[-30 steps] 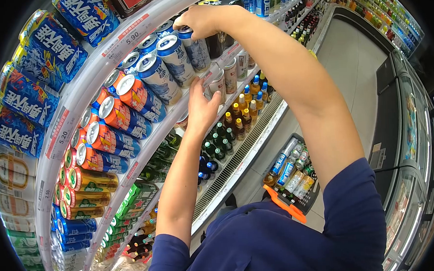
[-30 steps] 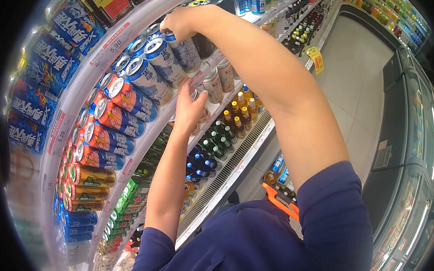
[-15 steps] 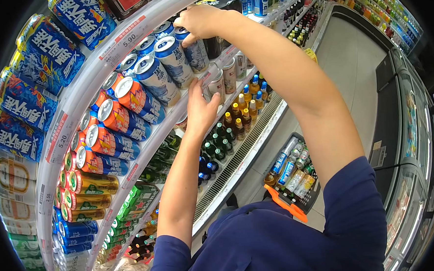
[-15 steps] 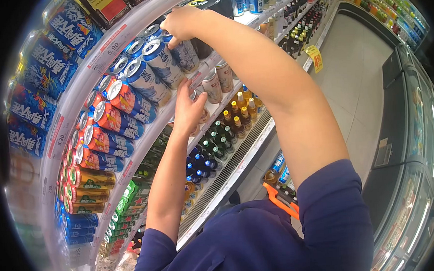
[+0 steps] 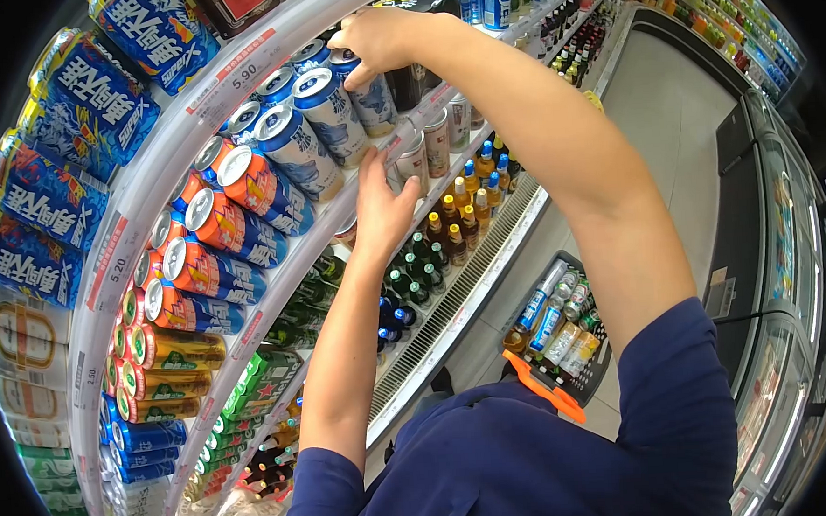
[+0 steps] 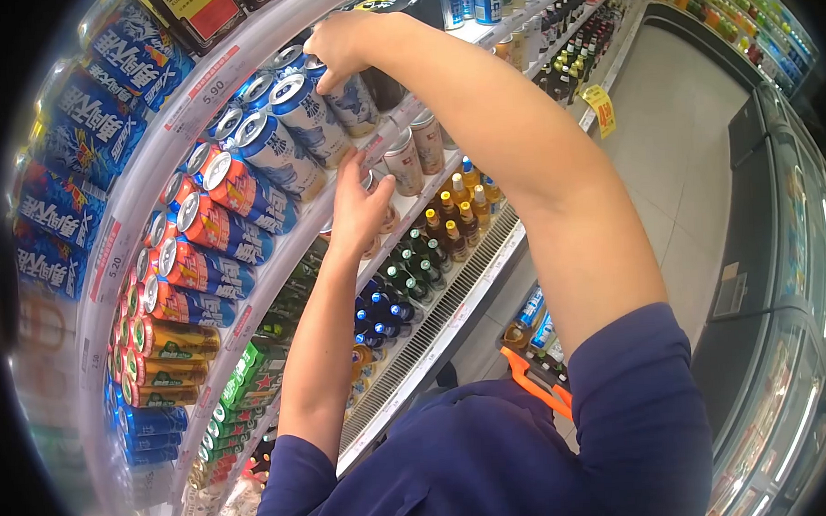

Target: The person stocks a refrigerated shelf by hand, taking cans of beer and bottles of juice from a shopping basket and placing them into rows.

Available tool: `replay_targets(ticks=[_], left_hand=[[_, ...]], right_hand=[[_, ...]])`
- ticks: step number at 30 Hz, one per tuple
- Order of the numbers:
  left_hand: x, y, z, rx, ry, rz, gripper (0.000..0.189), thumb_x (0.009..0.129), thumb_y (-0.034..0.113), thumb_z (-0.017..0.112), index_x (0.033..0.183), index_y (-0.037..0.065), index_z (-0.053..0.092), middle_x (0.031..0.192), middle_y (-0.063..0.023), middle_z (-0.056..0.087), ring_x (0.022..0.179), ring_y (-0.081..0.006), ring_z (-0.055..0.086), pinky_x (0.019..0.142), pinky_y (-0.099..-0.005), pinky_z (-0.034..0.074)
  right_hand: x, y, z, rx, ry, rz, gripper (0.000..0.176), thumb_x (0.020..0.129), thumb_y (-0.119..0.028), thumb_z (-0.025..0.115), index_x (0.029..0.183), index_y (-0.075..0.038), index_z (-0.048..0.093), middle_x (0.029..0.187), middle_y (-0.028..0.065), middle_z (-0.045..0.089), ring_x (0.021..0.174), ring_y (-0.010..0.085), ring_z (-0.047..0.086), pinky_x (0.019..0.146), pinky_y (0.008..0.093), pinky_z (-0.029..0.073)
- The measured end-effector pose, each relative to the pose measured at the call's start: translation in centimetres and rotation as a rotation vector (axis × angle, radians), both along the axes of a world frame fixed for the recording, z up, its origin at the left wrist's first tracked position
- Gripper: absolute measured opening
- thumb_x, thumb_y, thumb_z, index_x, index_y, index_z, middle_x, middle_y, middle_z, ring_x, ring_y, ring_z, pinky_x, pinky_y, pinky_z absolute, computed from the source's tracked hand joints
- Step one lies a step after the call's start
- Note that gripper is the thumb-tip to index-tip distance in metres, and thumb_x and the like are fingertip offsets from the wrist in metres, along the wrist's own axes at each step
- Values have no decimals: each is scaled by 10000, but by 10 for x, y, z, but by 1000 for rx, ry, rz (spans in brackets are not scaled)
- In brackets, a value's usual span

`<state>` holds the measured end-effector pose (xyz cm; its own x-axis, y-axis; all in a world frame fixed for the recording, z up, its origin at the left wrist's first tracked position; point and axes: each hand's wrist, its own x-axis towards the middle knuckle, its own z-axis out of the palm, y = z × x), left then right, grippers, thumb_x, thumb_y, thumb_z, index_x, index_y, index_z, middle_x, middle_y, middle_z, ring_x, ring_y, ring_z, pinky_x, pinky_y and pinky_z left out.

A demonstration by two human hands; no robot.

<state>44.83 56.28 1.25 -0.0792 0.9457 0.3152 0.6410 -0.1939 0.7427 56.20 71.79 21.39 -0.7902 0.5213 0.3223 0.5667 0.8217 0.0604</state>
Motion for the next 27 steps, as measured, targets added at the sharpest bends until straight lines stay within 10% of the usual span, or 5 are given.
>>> replay_targets(ticks=[10,12,27], left_hand=[[1,-2,4,6,17,-3,738,925,202,693,1520,-95,373,1633,-248,300,1402,-399,490,1097,-439,513],[5,-4,6,2,-45,24,721,892,258,689,1467,-99,439,1596,-304,360,1496,-429,352,1239,-454,296],[25,18,33,-55,-55,6,837,899,286,688,1555,-96,337,1653,-309,262,1474,-394,421,1208,-436,361]], right_hand=[[3,7,-1,-98,25,128,683,736,-117,853,1376,-36,632,1322,179,686,1235,331,642,1075,399,500],[3,6,0,-128,29,131,704,714,-71,852,1381,-33,628,1313,179,693,1231,325,648,1072,394,505],[6,7,-6,-86,4,83,683,776,-200,841,1383,14,612,1278,223,692,1184,361,666,1029,417,522]])
